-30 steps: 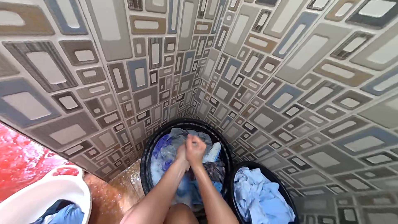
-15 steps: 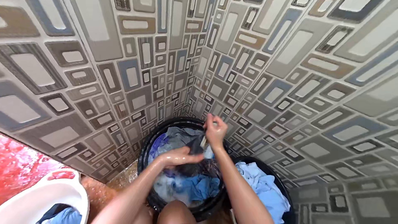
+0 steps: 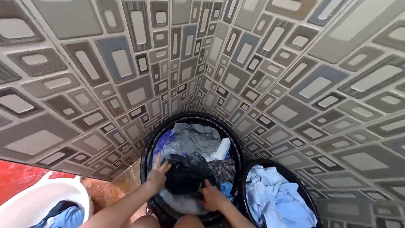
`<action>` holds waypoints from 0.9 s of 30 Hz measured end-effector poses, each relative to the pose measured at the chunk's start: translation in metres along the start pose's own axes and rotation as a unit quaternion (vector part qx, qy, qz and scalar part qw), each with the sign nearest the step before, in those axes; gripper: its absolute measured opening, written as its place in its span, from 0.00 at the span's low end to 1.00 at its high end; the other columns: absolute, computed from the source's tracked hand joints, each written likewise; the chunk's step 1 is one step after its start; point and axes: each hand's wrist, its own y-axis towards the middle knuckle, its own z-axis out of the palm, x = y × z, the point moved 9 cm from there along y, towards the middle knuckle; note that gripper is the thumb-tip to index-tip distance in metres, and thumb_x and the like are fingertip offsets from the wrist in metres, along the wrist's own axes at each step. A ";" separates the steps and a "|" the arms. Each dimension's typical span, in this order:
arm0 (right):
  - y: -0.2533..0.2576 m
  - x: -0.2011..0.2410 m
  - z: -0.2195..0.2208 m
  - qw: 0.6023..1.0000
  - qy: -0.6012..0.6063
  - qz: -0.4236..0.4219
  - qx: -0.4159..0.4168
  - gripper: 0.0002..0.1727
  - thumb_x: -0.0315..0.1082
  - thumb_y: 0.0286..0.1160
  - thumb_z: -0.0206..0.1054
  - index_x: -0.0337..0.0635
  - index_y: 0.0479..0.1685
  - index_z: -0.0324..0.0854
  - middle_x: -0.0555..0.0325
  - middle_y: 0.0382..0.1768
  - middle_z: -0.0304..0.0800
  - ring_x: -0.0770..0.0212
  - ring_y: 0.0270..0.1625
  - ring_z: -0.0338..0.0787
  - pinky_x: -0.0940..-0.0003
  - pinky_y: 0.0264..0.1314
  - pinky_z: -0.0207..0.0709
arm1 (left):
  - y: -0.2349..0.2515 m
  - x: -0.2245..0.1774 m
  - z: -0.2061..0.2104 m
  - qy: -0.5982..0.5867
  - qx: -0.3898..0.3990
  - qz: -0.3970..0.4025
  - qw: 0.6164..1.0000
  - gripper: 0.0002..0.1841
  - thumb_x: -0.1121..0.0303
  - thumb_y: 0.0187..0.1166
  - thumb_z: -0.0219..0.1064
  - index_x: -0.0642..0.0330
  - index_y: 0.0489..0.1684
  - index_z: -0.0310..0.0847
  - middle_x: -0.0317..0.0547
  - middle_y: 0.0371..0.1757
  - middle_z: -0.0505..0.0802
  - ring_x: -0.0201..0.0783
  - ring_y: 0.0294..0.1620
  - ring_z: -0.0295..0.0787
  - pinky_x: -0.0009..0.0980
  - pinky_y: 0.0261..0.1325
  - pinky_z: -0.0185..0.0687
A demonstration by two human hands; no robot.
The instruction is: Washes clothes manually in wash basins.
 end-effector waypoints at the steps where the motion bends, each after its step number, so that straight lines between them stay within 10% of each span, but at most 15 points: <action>1: 0.014 0.002 0.011 1.000 0.025 0.000 0.003 0.31 0.50 0.80 0.70 0.43 0.78 0.78 0.26 0.89 0.51 0.23 0.87 0.59 0.23 0.82 0.57 | 0.021 -0.009 0.019 -0.026 0.019 0.028 0.999 0.20 0.75 0.81 0.62 0.69 0.72 0.81 0.50 0.96 0.55 0.62 0.97 0.29 0.74 0.86 0.06; 4: 0.046 0.001 0.038 1.000 0.022 0.004 -0.001 0.32 0.52 0.76 0.72 0.46 0.77 0.81 0.25 0.93 0.32 0.23 0.94 0.30 0.15 0.85 0.25 | 0.062 -0.021 0.059 -0.069 0.075 0.060 0.993 0.26 0.72 0.80 0.66 0.59 0.80 0.76 0.49 0.97 0.52 0.63 0.96 0.32 0.77 0.84 0.12; 6: 0.057 -0.001 0.052 1.000 0.011 0.017 0.002 0.31 0.47 0.73 0.74 0.47 0.76 0.82 0.25 0.93 0.26 0.23 0.94 0.23 0.16 0.84 0.16 | 0.064 -0.019 0.055 -0.100 0.100 0.044 0.989 0.28 0.72 0.80 0.65 0.58 0.82 0.73 0.63 0.89 0.67 0.69 0.88 0.58 0.73 0.84 0.45; 15: 0.081 -0.006 0.062 0.993 0.068 0.092 0.004 0.46 0.38 0.76 0.72 0.26 0.90 0.54 0.30 0.94 0.21 0.29 0.95 0.18 0.28 0.91 0.16 | 0.080 -0.008 0.068 -0.134 0.144 -0.033 0.980 0.23 0.68 0.82 0.64 0.73 0.72 0.77 0.71 0.75 0.81 0.70 0.77 0.75 0.69 0.75 0.67; 19: 0.067 -0.006 0.053 0.998 0.045 0.022 0.027 0.35 0.43 0.77 0.70 0.30 0.80 0.72 0.29 0.94 0.34 0.28 0.95 0.28 0.23 0.89 0.22 | 0.057 -0.007 0.051 -0.092 0.106 0.042 0.989 0.23 0.71 0.84 0.61 0.63 0.78 0.76 0.63 0.82 0.77 0.66 0.82 0.71 0.67 0.78 0.64; 22: 0.049 -0.026 0.008 0.994 0.104 -0.020 -0.041 0.27 0.49 0.84 0.66 0.33 0.66 0.84 0.31 0.76 0.77 0.34 0.82 0.73 0.34 0.84 0.61 | 0.021 0.002 0.004 -0.078 0.071 0.029 0.994 0.21 0.63 0.89 0.60 0.71 0.71 0.79 0.72 0.73 0.82 0.71 0.77 0.75 0.69 0.76 0.66; 27: -0.047 0.019 -0.123 0.951 0.208 -0.094 -0.210 0.47 0.55 0.70 0.77 0.34 0.81 0.63 0.32 0.56 0.88 0.36 0.62 0.89 0.36 0.69 0.77 | -0.061 -0.033 -0.142 -0.067 -0.194 0.115 0.972 0.25 0.54 0.92 0.54 0.70 0.60 0.85 0.71 0.54 0.91 0.70 0.66 0.85 0.65 0.74 0.69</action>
